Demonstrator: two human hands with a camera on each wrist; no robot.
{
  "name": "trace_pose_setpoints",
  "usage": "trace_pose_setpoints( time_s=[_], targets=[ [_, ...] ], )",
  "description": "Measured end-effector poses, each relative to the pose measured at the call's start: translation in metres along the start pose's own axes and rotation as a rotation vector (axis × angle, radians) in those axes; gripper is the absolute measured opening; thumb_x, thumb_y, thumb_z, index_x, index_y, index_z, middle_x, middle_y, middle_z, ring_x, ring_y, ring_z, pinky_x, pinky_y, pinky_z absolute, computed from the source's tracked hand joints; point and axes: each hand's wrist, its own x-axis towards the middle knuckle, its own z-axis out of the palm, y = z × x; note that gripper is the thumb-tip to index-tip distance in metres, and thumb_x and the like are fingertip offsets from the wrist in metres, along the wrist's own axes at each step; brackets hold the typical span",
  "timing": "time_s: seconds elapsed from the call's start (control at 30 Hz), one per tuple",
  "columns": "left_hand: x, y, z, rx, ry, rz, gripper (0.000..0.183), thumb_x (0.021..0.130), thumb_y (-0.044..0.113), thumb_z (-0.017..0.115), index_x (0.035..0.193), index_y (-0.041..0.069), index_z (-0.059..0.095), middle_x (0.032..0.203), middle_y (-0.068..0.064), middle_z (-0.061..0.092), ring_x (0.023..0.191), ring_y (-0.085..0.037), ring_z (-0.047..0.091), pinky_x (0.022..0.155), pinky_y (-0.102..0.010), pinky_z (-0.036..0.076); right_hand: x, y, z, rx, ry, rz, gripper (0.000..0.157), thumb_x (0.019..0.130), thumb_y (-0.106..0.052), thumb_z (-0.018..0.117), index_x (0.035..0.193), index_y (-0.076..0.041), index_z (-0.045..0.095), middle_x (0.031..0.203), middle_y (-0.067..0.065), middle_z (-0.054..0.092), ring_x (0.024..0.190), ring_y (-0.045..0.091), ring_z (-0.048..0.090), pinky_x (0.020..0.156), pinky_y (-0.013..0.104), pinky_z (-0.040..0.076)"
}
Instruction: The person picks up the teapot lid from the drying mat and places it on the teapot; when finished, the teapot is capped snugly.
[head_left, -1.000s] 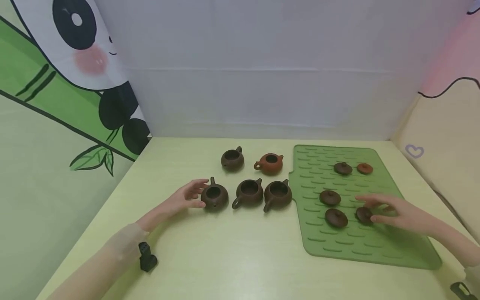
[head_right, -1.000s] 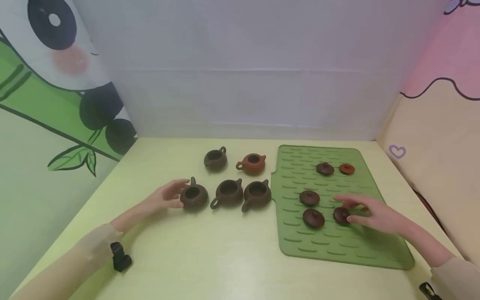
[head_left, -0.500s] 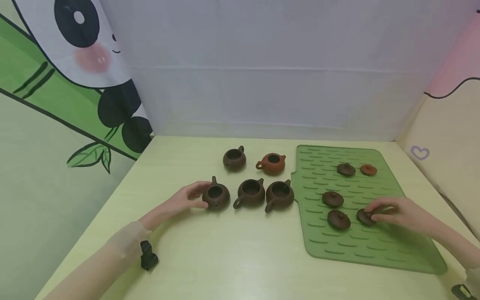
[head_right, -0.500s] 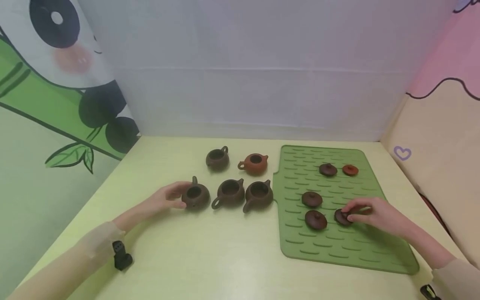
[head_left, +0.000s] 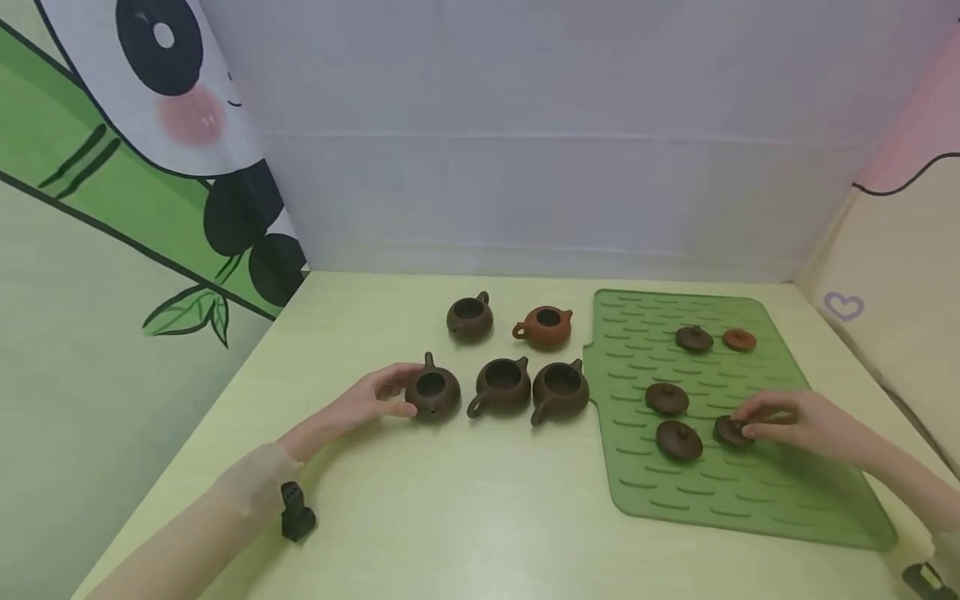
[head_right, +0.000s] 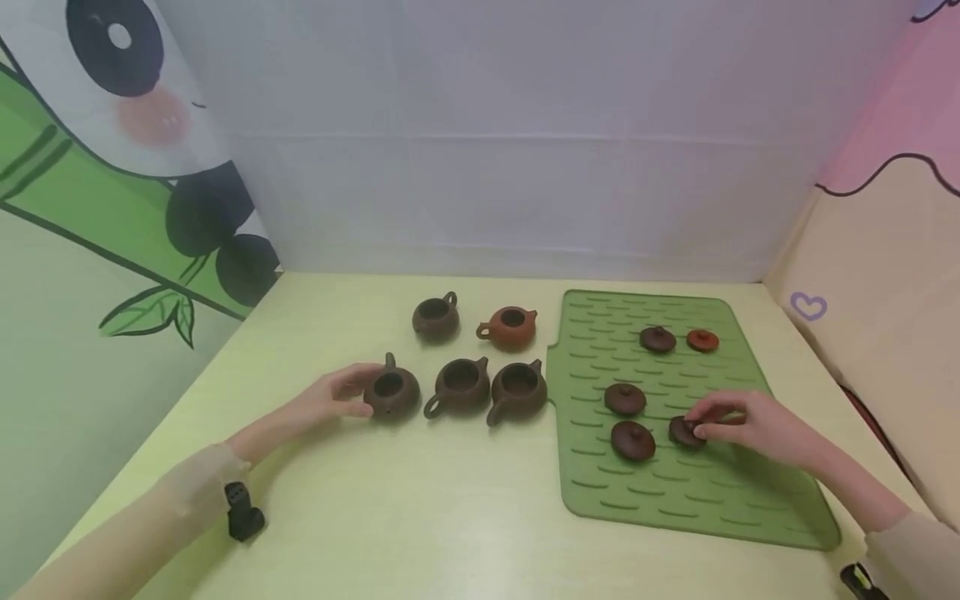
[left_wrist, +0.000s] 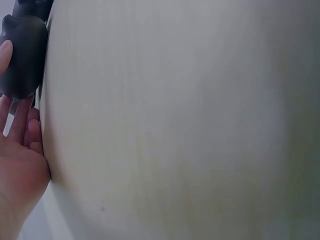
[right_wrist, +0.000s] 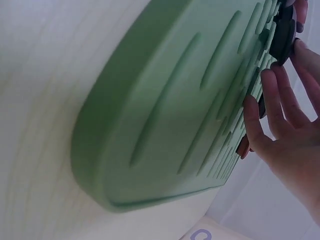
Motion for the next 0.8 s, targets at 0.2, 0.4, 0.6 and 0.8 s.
trace_pose_setpoints(
  time_s=[0.2,0.4,0.6,0.8],
  targets=[
    [-0.002,-0.001,0.000,0.003,0.004,0.002,0.069,0.086,0.022,0.076,0.148,0.015,0.045,0.150,-0.011,0.050,0.141,-0.035,0.044,0.118,-0.056,0.031,0.011,-0.019,-0.009,0.022,-0.015,0.103,0.017,0.091,-0.014,0.070,0.108,-0.017,0.071,0.098,-0.015,0.072,0.087,-0.007,0.064,0.074,0.017,0.053],
    [-0.002,-0.003,-0.001,0.004,0.004,-0.006,0.069,0.086,0.023,0.077,0.148,0.015,0.045,0.150,-0.011,0.050,0.141,-0.035,0.044,0.118,-0.056,0.031,0.040,-0.049,-0.021,0.089,-0.013,0.126,0.019,0.095,-0.017,0.066,0.113,-0.015,0.069,0.103,-0.014,0.069,0.091,-0.004,0.065,0.075,0.021,0.053],
    [-0.001,-0.002,-0.001,0.000,0.000,0.001,0.069,0.086,0.023,0.076,0.148,0.015,0.045,0.152,-0.011,0.048,0.143,-0.035,0.041,0.119,-0.057,0.030,0.069,-0.080,-0.023,0.111,-0.010,0.029,0.016,0.094,-0.015,0.067,0.109,-0.016,0.070,0.103,-0.010,0.071,0.093,0.002,0.067,0.078,0.021,0.055],
    [-0.001,-0.002,0.000,0.013,0.012,0.004,0.069,0.086,0.022,0.077,0.147,0.014,0.046,0.150,-0.012,0.049,0.140,-0.036,0.045,0.117,-0.056,0.032,0.089,-0.109,-0.024,0.075,-0.016,-0.004,0.014,0.094,-0.022,0.068,0.108,-0.022,0.070,0.105,-0.008,0.073,0.097,0.002,0.068,0.085,0.021,0.053]
  ],
)
